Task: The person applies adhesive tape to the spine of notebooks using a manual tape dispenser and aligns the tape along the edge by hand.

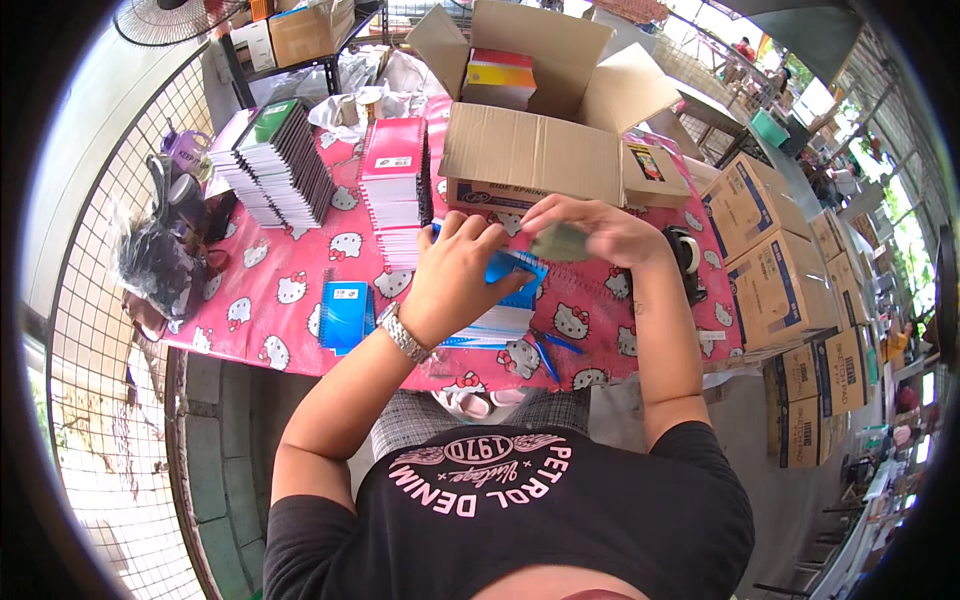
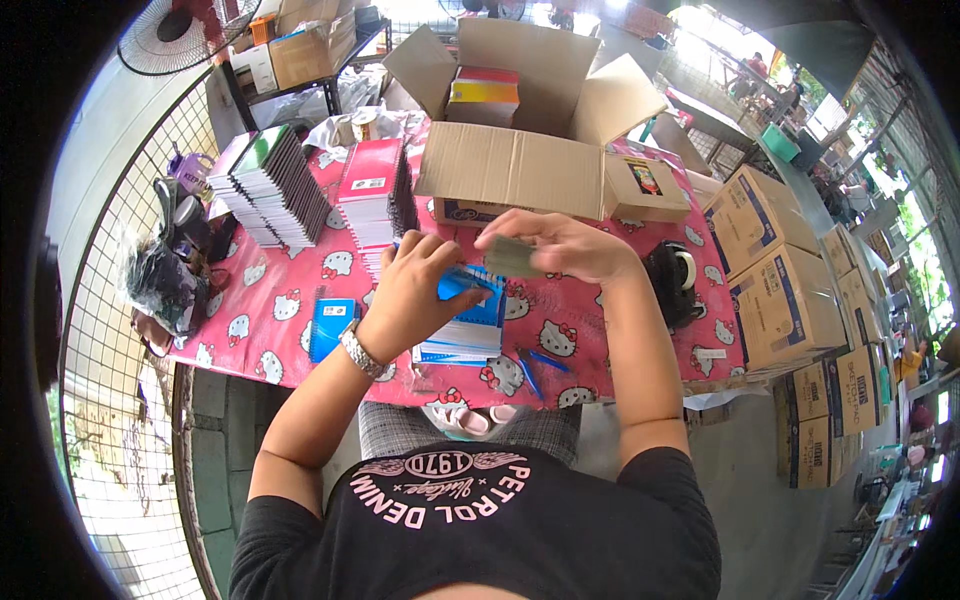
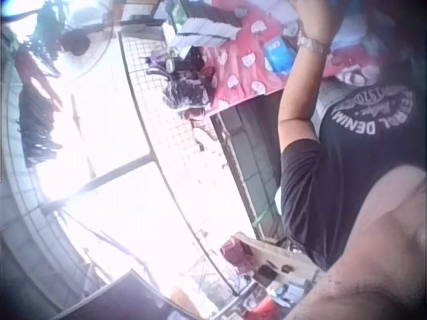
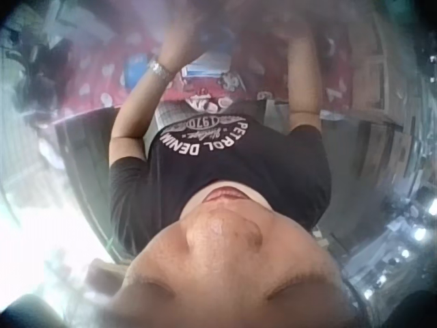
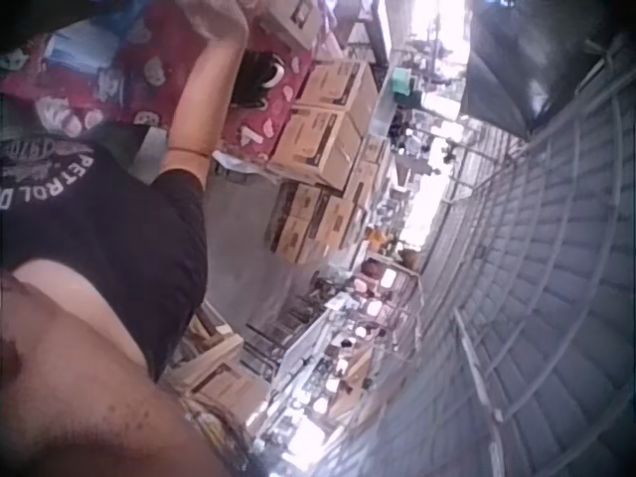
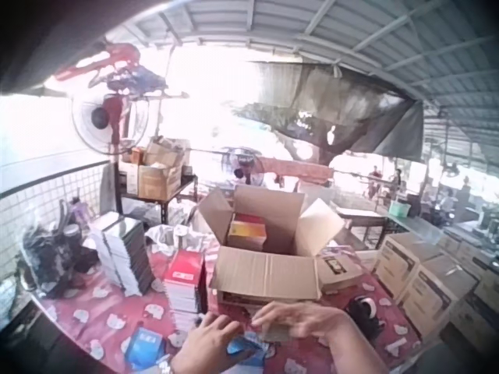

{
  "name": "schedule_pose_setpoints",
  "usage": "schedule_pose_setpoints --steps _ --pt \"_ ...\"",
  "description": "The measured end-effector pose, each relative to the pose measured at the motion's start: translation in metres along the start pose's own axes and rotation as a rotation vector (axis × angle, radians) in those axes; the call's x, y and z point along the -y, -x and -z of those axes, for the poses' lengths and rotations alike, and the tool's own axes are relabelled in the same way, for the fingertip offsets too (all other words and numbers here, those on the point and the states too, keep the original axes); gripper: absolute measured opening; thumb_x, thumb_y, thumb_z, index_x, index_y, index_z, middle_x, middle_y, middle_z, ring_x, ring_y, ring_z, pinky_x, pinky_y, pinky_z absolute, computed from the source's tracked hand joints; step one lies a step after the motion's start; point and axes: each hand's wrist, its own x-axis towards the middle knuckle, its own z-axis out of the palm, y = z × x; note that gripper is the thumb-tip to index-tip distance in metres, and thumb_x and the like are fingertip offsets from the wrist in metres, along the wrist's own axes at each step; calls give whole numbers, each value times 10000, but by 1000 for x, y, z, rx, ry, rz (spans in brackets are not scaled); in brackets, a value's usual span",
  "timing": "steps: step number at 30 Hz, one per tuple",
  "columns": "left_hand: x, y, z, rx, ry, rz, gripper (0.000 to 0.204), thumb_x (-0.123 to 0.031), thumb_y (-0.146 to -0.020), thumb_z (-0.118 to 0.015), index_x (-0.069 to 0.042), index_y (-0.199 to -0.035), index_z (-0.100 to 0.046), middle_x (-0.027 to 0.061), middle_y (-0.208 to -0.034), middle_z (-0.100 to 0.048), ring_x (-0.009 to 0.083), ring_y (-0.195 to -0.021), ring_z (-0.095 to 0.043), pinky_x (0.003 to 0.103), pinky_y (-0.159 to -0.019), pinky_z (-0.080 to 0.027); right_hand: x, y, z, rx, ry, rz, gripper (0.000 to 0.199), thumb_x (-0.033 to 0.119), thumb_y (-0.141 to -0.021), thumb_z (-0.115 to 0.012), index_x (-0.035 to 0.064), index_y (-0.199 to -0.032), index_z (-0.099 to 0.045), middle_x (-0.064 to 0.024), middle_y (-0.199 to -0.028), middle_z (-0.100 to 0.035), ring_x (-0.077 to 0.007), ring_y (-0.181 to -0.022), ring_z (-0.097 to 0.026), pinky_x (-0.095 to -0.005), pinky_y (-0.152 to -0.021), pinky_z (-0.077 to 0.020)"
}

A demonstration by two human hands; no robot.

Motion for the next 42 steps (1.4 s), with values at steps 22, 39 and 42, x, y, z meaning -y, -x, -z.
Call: schedule_pose_setpoints --steps 22,39,42 --pt "18 -5 -2 -15 222 -11 342 -184 -781 -774 -47 -1045 -606 124 -1002 -613 340 -1052 -543 445 -917 -454 -7 -9 -17 -141 -438 192 579 380 -755 -681 24 -1210 -641 -99 -1126 -616 -192 -1019 -602 -302 -945 -461" --pt "42 -9 14 77 467 51 278 -109 -825 -748 -6 -1035 -599 131 -906 -653 248 -765 -628 349 -699 -505 -10 -42 -6 -54 5 55 599 351 -749 -712 54 -1261 -618 -83 -1232 -602 -185 -1102 -564 -321 -1015 -418" --pt "42 -12 17 108 503 119 300 -122 -821 -765 -8 -1045 -602 112 -863 -653 175 -708 -596 317 -660 -495 -6 -44 -11 -9 -126 123 603 368 -723 -687 55 -1234 -616 -82 -1209 -587 -190 -1150 -543 -327 -1051 -371"
